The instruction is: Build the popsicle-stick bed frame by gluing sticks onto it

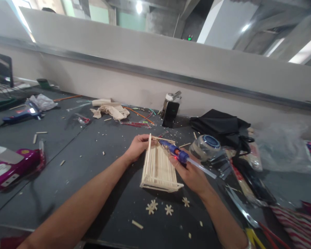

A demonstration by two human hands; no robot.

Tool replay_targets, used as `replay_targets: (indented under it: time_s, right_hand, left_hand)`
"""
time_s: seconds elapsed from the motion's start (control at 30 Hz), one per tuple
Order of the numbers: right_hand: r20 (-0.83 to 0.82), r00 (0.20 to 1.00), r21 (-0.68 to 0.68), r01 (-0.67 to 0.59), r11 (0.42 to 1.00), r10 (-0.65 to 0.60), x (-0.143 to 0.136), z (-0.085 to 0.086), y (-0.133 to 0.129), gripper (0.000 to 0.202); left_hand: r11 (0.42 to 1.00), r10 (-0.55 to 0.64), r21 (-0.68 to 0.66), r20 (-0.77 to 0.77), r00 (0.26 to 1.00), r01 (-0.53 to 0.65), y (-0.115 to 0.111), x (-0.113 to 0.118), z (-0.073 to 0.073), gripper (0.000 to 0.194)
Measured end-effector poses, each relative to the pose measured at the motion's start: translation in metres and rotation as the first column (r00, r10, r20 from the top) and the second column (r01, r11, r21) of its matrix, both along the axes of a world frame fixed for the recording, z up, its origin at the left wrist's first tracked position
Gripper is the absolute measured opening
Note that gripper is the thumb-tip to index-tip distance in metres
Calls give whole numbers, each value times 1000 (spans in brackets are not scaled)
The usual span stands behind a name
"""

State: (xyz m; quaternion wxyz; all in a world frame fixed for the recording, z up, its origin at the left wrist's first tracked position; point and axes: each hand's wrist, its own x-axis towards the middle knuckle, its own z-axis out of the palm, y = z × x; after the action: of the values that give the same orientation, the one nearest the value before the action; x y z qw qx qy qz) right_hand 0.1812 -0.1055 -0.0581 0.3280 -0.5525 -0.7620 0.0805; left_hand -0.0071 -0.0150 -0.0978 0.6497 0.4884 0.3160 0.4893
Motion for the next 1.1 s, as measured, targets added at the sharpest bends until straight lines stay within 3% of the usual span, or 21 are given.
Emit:
replay_targets:
  time_s: [1.1]
  right_hand:
    - [-15,1000,-13,13,1000,-14,5,-3,-1,28]
  left_hand:
    - [1000,-17,-13,2,1000,17,1,-1,-1,27]
